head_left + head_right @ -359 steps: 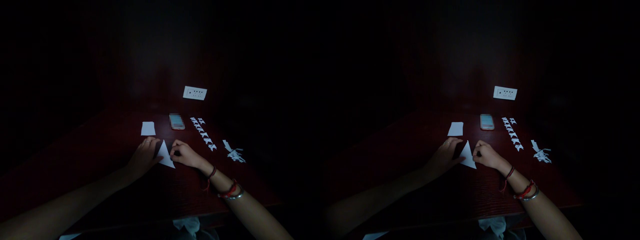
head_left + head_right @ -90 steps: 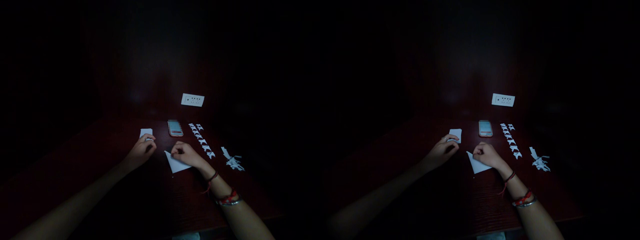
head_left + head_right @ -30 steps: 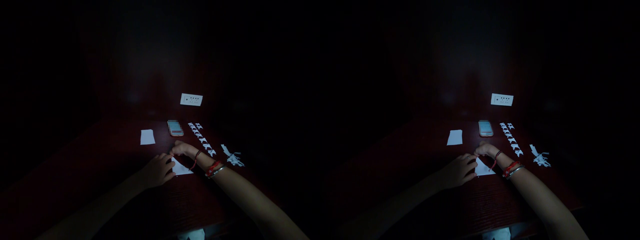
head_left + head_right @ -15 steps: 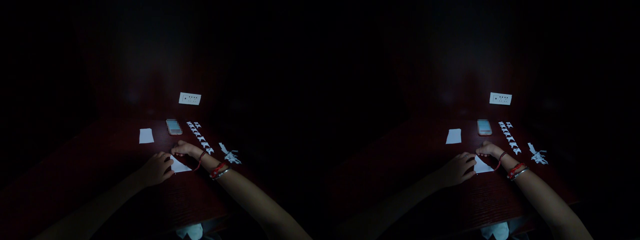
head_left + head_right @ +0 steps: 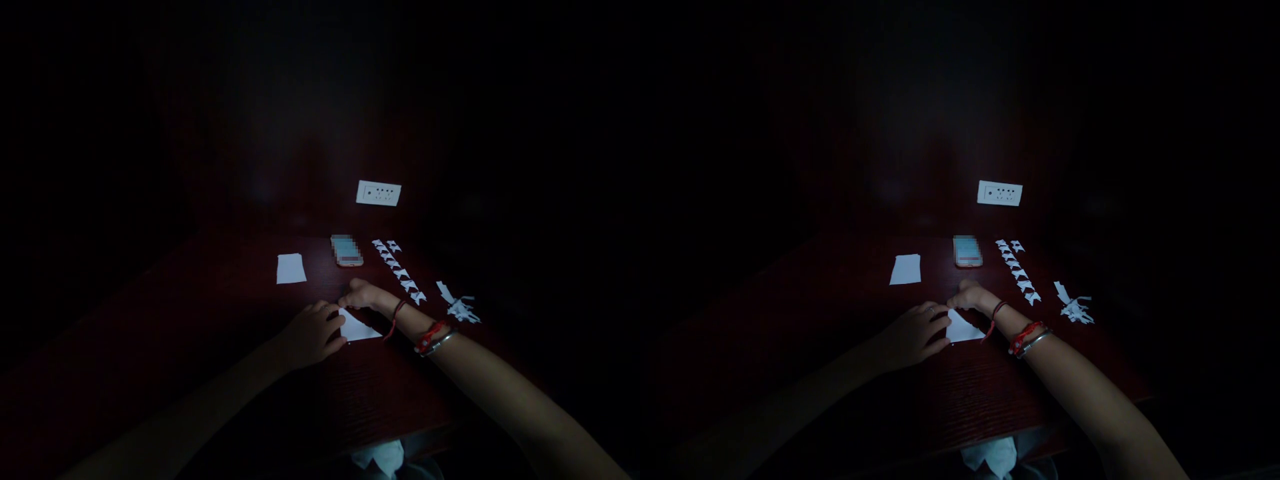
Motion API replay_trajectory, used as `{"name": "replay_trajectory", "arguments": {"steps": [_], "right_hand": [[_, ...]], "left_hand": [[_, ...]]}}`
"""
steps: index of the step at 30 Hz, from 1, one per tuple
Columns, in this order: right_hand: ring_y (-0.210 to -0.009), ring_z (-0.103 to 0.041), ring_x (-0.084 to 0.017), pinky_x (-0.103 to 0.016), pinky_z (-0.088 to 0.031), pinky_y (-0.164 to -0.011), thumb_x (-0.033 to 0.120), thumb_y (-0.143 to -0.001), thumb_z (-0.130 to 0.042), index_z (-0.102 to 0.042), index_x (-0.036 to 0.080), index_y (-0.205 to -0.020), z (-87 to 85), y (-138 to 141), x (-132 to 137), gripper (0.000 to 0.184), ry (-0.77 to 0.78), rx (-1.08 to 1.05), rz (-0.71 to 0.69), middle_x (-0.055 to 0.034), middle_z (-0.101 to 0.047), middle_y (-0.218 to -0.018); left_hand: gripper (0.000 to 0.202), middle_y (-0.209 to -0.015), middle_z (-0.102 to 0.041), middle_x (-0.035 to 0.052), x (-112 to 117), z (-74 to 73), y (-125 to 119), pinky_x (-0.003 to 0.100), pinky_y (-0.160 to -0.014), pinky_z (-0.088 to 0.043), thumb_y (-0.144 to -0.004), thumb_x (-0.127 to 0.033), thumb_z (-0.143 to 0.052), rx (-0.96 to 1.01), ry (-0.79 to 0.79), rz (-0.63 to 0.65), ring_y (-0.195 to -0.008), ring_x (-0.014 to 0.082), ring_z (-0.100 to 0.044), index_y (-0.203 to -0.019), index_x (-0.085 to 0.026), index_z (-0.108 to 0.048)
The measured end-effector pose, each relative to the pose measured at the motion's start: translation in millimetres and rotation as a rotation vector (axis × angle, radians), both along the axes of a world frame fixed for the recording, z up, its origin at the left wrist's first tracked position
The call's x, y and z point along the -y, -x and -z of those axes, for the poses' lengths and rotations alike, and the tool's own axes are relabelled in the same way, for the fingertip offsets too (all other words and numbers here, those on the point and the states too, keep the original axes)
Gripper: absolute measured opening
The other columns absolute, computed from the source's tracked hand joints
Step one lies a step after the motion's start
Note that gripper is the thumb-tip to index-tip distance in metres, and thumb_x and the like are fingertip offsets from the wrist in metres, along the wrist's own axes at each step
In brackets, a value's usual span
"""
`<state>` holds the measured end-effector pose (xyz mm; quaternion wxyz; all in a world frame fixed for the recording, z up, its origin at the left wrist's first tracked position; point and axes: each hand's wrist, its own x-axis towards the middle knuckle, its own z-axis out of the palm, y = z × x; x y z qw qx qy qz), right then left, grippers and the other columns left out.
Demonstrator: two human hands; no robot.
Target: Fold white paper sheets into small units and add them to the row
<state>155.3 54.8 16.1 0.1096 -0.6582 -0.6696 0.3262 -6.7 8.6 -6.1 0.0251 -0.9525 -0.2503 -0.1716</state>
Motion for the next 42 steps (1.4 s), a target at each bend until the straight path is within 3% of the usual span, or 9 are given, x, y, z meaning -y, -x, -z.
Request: {"name": "replay_trajectory", "arguments": {"steps": [8, 15, 19, 25, 33, 42], "right_hand": [[-0.039, -0.041, -0.006, -0.017, -0.028, -0.035, 0.026, -0.058, -0.056, -0.049, 0.012, -0.051, -3.0, -1, 6, 0.017, -0.061, 0.079, 0.055, 0.0025, -0.044, -0.041], [-0.041, -0.043, -0.006, -0.016, -0.032, -0.041, 0.032, -0.065, -0.051, -0.053, 0.012, -0.052, -1.8, -9, 9, 0.024, -0.070, 0.072, -0.047, 0.0022, -0.046, -0.040], [-0.042, -0.042, -0.005, -0.016, -0.031, -0.041, 0.027, -0.063, -0.053, -0.056, 0.011, -0.058, -0.8, -9, 8, 0.017, -0.062, 0.076, -0.085, 0.0016, -0.049, -0.046], [-0.047, -0.046, -0.007, -0.017, -0.030, -0.041, 0.028, -0.062, -0.055, -0.059, 0.011, -0.066, -0.9, -8, 11, 0.018, -0.089, 0.112, -0.035, -0.0014, -0.055, -0.057], [-0.043, -0.043, -0.005, -0.016, -0.031, -0.041, 0.034, -0.067, -0.050, -0.059, 0.011, -0.064, 1.7, -16, 14, 0.025, -0.083, 0.087, -0.107, 0.0013, -0.051, -0.049], [-0.054, -0.049, -0.008, -0.015, -0.032, -0.044, 0.028, -0.064, -0.053, -0.061, 0.011, -0.070, -3.1, -13, 21, 0.020, -0.123, 0.127, -0.076, -0.0024, -0.057, -0.063]], "left_hand": [[0.022, -0.103, -0.047, 0.0078, 2, -2.4, 0, 0.037, -0.077, -0.035, -0.079, -0.035, -0.044, 0.012, 0.000, -0.004, -0.094, 0.0227, -0.042, -0.090, -0.016, -0.050], [0.022, -0.105, -0.046, 0.0082, 3, -4.2, 1, 0.038, -0.077, -0.036, -0.079, -0.034, -0.044, 0.005, 0.000, -0.006, -0.095, 0.0230, -0.041, -0.091, -0.016, -0.050], [0.022, -0.105, -0.047, 0.0082, 3, -4.2, 1, 0.038, -0.077, -0.036, -0.079, -0.033, -0.044, 0.013, 0.002, -0.004, -0.095, 0.0231, -0.041, -0.091, -0.016, -0.050], [0.022, -0.104, -0.047, 0.0080, 4, -6.1, 1, 0.038, -0.077, -0.036, -0.079, -0.033, -0.043, 0.009, 0.007, 0.001, -0.095, 0.0227, -0.042, -0.091, -0.016, -0.050], [0.022, -0.104, -0.046, 0.0083, 3, -5.9, 1, 0.037, -0.078, -0.035, -0.079, -0.033, -0.044, -0.001, 0.012, -0.006, -0.096, 0.0229, -0.041, -0.091, -0.016, -0.049], [0.023, -0.107, -0.045, 0.0087, 3, -5.3, 1, 0.038, -0.079, -0.035, -0.079, -0.033, -0.044, 0.004, 0.009, -0.008, -0.097, 0.0235, -0.040, -0.093, -0.016, -0.049]]}}
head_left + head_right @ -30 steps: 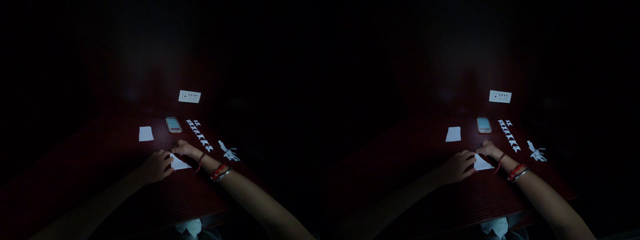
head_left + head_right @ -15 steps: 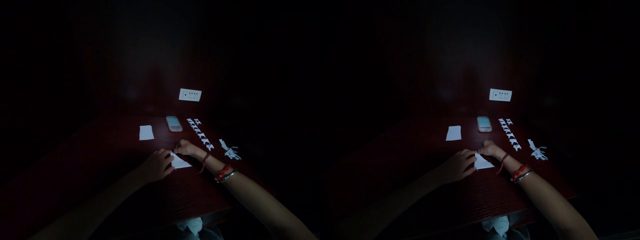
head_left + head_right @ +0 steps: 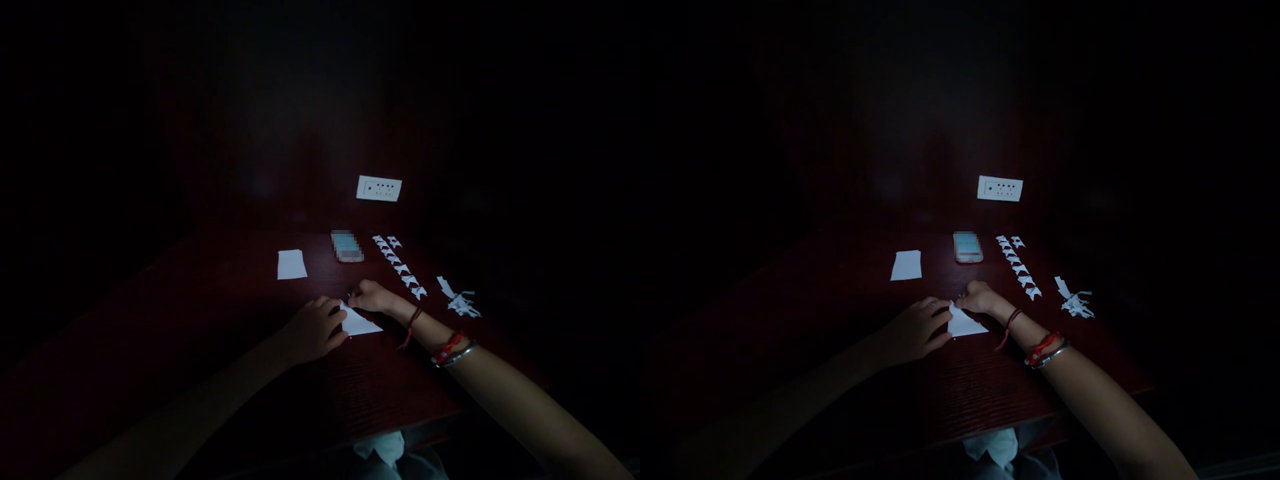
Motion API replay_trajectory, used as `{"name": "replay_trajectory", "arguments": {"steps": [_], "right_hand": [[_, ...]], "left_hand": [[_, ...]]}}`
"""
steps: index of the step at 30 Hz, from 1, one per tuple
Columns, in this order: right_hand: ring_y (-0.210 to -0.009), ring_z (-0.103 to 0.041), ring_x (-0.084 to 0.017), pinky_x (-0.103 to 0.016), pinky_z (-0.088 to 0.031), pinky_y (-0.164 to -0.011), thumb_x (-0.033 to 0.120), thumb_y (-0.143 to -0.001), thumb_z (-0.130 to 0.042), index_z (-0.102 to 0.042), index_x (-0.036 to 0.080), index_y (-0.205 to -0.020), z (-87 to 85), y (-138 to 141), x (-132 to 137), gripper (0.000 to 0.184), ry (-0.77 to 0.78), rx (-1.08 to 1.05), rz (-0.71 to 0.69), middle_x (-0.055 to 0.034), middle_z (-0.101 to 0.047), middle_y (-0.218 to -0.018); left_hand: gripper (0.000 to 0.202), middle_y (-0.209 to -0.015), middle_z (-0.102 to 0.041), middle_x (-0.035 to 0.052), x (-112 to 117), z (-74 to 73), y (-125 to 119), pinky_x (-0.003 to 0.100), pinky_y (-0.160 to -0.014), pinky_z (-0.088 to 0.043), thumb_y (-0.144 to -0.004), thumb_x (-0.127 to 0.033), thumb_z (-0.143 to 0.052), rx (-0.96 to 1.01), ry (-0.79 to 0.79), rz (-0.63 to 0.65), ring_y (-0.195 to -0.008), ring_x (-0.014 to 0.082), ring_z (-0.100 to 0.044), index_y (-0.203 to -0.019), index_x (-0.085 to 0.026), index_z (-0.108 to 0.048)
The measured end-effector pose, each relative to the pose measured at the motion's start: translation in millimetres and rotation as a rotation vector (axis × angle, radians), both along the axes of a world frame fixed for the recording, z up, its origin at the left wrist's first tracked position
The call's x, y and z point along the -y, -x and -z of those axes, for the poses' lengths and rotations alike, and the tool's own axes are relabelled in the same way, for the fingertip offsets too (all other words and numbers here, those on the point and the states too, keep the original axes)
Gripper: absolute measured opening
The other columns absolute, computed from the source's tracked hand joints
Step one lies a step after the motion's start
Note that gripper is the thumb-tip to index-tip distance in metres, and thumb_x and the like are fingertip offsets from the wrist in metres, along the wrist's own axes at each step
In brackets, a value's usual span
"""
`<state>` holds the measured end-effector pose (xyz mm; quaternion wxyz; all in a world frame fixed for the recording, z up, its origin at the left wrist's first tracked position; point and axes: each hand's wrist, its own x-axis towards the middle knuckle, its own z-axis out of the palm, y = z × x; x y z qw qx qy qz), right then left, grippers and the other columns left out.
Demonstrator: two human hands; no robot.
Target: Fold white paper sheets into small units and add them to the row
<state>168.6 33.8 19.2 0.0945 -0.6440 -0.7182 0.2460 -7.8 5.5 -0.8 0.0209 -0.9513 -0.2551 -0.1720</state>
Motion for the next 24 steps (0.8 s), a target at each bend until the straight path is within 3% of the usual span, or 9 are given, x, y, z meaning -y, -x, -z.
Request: {"name": "replay_trajectory", "arguments": {"steps": [7, 24], "right_hand": [[-0.050, -0.047, -0.007, -0.016, -0.032, -0.044, 0.033, -0.067, -0.050, -0.062, 0.012, -0.069, 0.2, -4.8, 1.9, 0.024, 0.024, 0.005, -0.066, -0.0006, -0.056, -0.057], [-0.056, -0.050, -0.009, -0.015, -0.033, -0.047, 0.026, -0.066, -0.050, -0.062, 0.012, -0.069, 2.6, -7.6, 5.6, 0.019, -0.049, 0.044, -0.119, -0.0024, -0.059, -0.063]], "left_hand": [[0.022, -0.106, -0.046, 0.0085, 1.2, -1.7, 0.9, 0.038, -0.078, -0.036, -0.079, -0.033, -0.043, 0.006, 0.007, 0.004, -0.097, 0.0235, -0.041, -0.092, -0.016, -0.050], [0.022, -0.108, -0.045, 0.0095, -0.2, 0.1, 1.1, 0.039, -0.079, -0.035, -0.079, -0.033, -0.044, 0.005, 0.001, 0.004, -0.098, 0.0243, -0.041, -0.092, -0.016, -0.049]]}}
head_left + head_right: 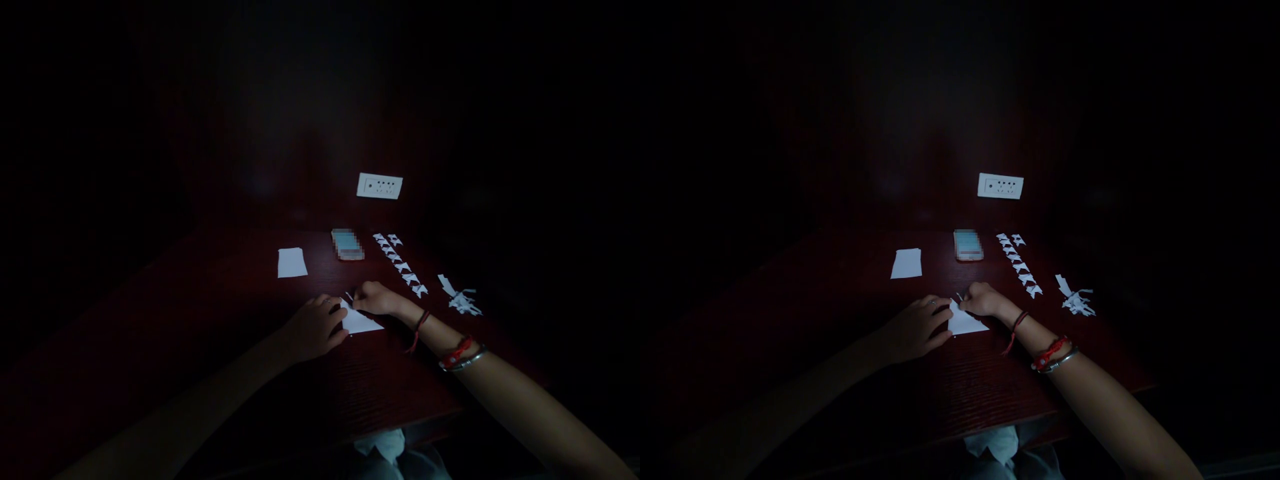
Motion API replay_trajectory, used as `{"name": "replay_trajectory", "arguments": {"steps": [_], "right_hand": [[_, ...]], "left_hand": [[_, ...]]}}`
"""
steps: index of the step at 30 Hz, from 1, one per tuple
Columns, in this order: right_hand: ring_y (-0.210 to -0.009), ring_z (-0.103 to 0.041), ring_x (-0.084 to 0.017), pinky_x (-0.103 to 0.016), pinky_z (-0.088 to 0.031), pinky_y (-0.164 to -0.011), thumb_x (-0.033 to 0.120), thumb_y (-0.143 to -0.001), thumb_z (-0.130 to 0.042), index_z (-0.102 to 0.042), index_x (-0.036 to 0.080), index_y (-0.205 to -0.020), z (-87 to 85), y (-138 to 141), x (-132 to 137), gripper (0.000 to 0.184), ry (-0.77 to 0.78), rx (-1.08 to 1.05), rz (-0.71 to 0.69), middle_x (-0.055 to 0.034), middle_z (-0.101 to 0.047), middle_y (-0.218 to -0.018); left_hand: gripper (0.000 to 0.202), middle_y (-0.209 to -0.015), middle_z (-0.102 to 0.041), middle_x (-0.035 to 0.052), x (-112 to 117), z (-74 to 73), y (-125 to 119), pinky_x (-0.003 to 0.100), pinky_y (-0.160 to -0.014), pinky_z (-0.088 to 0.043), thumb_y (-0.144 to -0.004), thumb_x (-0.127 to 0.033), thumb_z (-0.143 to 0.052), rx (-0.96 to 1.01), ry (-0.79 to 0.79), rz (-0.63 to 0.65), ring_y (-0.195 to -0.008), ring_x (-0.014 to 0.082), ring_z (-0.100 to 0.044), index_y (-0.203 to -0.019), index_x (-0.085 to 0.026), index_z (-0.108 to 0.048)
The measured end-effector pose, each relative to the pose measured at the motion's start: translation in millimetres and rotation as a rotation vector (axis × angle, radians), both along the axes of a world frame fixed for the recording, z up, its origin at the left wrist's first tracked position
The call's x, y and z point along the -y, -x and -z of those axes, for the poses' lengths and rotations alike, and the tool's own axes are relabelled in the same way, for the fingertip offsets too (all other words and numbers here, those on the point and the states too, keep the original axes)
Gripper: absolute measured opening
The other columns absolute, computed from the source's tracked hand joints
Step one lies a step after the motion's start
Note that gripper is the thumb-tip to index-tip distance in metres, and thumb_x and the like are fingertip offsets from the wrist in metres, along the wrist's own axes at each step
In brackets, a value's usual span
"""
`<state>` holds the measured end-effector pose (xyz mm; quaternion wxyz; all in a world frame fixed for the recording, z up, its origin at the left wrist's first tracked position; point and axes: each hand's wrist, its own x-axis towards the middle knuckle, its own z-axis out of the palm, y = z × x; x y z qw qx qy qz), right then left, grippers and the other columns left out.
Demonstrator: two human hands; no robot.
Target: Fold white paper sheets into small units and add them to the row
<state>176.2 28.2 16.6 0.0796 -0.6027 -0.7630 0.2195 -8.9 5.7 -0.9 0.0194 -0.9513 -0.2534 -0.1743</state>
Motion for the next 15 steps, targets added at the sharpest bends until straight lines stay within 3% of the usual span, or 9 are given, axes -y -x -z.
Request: {"name": "replay_trajectory", "arguments": {"steps": [3, 8, 15], "right_hand": [[-0.054, -0.050, -0.009, -0.016, -0.033, -0.046, 0.024, -0.069, -0.045, -0.061, 0.011, -0.068, 0.4, -3.8, 3.0, 0.021, -0.008, -0.001, 0.017, -0.0030, -0.059, -0.061], [-0.055, -0.051, -0.009, -0.016, -0.034, -0.048, 0.034, -0.069, -0.047, -0.061, 0.012, -0.069, -0.8, -4.5, 5.8, 0.026, -0.004, -0.010, -0.031, -0.0025, -0.059, -0.062], [-0.056, -0.051, -0.010, -0.017, -0.034, -0.050, 0.024, -0.069, -0.046, -0.061, 0.011, -0.067, -2.1, -5.4, 9.6, 0.020, -0.028, 0.019, -0.024, -0.0032, -0.060, -0.063]], "left_hand": [[0.022, -0.108, -0.045, 0.0095, -0.2, 0.1, 0.4, 0.039, -0.079, -0.035, -0.079, -0.033, -0.044, -0.001, 0.008, -0.001, -0.098, 0.0244, -0.040, -0.093, -0.016, -0.049], [0.023, -0.107, -0.045, 0.0093, -1.5, 0.8, 0.7, 0.039, -0.078, -0.035, -0.079, -0.033, -0.044, 0.008, 0.011, 0.004, -0.097, 0.0242, -0.040, -0.093, -0.016, -0.049], [0.022, -0.109, -0.044, 0.0094, -2.7, 1.7, 0.9, 0.039, -0.079, -0.035, -0.079, -0.032, -0.044, -0.015, 0.001, -0.001, -0.098, 0.0246, -0.040, -0.093, -0.016, -0.048]]}}
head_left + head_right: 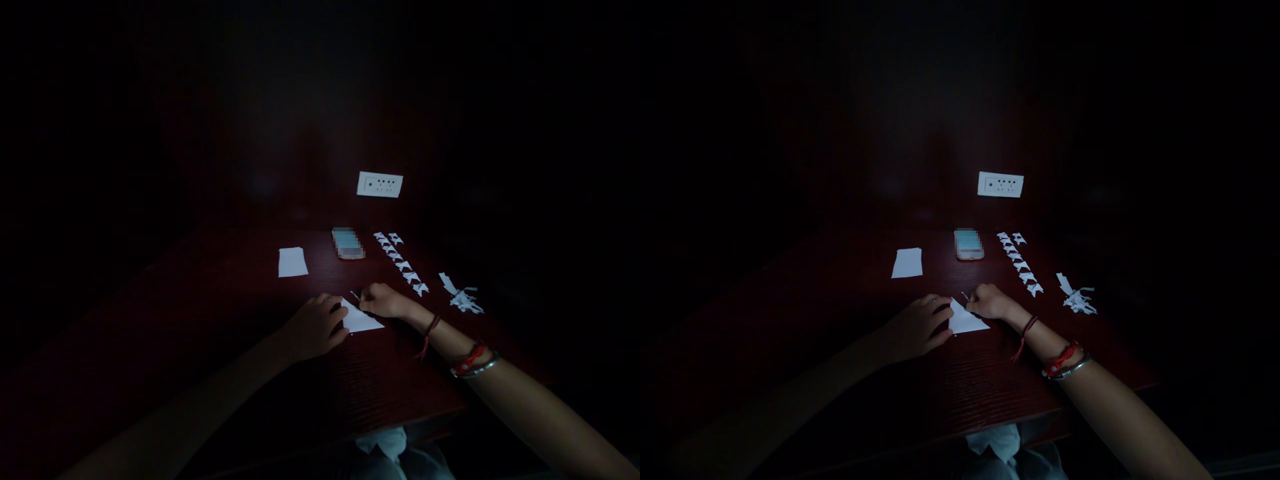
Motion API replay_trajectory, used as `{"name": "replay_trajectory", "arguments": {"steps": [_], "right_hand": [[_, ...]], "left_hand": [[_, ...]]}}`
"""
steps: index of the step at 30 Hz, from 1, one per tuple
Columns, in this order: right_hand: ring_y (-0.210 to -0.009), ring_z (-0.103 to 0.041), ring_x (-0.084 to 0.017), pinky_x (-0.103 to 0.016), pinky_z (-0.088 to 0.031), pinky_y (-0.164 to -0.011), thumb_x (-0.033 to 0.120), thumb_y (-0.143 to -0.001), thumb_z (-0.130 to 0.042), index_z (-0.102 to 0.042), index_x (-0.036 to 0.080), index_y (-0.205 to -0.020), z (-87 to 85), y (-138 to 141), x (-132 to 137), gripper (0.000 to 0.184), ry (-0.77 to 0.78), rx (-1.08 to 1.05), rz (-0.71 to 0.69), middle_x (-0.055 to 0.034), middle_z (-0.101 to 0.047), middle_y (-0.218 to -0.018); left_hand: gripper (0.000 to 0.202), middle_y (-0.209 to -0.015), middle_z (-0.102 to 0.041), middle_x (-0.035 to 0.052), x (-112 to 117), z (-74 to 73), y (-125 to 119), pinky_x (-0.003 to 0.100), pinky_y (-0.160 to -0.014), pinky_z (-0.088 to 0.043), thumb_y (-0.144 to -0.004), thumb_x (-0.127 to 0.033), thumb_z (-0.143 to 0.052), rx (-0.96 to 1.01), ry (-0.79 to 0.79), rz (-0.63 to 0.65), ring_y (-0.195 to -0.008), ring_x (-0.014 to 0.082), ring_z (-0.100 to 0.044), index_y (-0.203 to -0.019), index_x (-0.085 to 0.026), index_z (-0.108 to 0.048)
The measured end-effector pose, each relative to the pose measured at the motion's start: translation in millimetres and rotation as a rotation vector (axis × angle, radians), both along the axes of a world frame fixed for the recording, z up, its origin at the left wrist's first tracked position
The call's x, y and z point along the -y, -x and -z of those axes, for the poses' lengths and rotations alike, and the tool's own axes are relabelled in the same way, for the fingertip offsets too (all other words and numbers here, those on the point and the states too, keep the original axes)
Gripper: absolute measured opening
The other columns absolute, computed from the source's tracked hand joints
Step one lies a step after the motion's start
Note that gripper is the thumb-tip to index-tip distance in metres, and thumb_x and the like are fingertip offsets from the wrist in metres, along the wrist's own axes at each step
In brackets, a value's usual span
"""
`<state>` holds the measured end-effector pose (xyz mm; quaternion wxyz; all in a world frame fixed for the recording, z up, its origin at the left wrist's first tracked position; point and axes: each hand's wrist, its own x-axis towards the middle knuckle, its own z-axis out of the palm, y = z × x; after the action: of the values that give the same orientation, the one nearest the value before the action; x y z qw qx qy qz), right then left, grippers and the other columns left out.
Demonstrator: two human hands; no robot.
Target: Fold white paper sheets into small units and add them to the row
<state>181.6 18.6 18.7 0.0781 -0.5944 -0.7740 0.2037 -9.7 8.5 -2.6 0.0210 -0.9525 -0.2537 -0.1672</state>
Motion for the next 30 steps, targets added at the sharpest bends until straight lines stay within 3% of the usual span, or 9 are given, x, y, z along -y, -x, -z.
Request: {"name": "replay_trajectory", "arguments": {"steps": [5, 11, 18, 25, 28, 30], "right_hand": [[-0.060, -0.052, -0.010, -0.017, -0.035, -0.053, 0.032, -0.069, -0.047, -0.061, 0.013, -0.070, 0.8, -1, 2, 0.024, 0.016, -0.027, -0.019, -0.0028, -0.060, -0.066], [-0.057, -0.051, -0.011, -0.018, -0.034, -0.050, 0.024, -0.067, -0.047, -0.060, 0.012, -0.066, 1.5, -7, 5, 0.018, 0.016, -0.021, 0.032, -0.0036, -0.059, -0.063], [-0.053, -0.047, -0.008, -0.018, -0.034, -0.050, 0.026, -0.069, -0.047, -0.058, 0.012, -0.066, 3.3, -30, 13, 0.018, 0.005, -0.120, 0.086, -0.0010, -0.056, -0.060], [-0.051, -0.046, -0.007, -0.017, -0.035, -0.048, 0.024, -0.067, -0.050, -0.056, 0.012, -0.073, -8.8, -102, 49, 0.015, -0.093, -0.205, 0.248, -0.0009, -0.055, -0.062], [-0.053, -0.048, -0.008, -0.017, -0.035, -0.047, 0.024, -0.069, -0.049, -0.059, 0.012, -0.075, -15.0, -140, 62, 0.016, -0.125, -0.046, 0.358, -0.0020, -0.057, -0.063], [-0.055, -0.051, -0.009, -0.016, -0.034, -0.048, 0.023, -0.069, -0.049, -0.061, 0.014, -0.075, -19.1, -163, 67, 0.016, -0.137, 0.131, 0.454, -0.0022, -0.059, -0.066]], "left_hand": [[0.023, -0.108, -0.045, 0.0088, 1, -1.2, 0, 0.039, -0.079, -0.035, -0.079, -0.032, -0.044, 0.007, 0.008, 0.004, -0.098, 0.0240, -0.040, -0.094, -0.016, -0.048], [0.022, -0.109, -0.044, 0.0090, 1, -0.9, 1, 0.038, -0.079, -0.035, -0.078, -0.032, -0.044, 0.004, 0.011, 0.000, -0.098, 0.0239, -0.040, -0.093, -0.016, -0.048], [0.024, -0.109, -0.044, 0.0087, 1, 0.5, 0, 0.038, -0.082, -0.033, -0.079, -0.033, -0.043, 0.009, 0.016, -0.007, -0.101, 0.0242, -0.038, -0.096, -0.016, -0.048], [0.032, -0.118, -0.032, 0.0107, -2, 4.4, -2, 0.038, -0.083, -0.033, -0.078, -0.037, -0.044, 0.081, 0.022, -0.027, -0.102, 0.0245, -0.037, -0.102, -0.015, -0.045], [0.035, -0.112, -0.035, 0.0093, -6, -7.2, -22, 0.035, -0.080, -0.036, -0.081, -0.042, -0.037, 0.127, 0.050, -0.010, -0.096, 0.0214, -0.040, -0.104, -0.016, -0.043], [0.037, -0.106, -0.038, 0.0077, -8, -18.3, -48, 0.035, -0.081, -0.034, -0.082, -0.044, -0.033, 0.107, 0.032, 0.046, -0.094, 0.0207, -0.041, -0.105, -0.017, -0.044]]}}
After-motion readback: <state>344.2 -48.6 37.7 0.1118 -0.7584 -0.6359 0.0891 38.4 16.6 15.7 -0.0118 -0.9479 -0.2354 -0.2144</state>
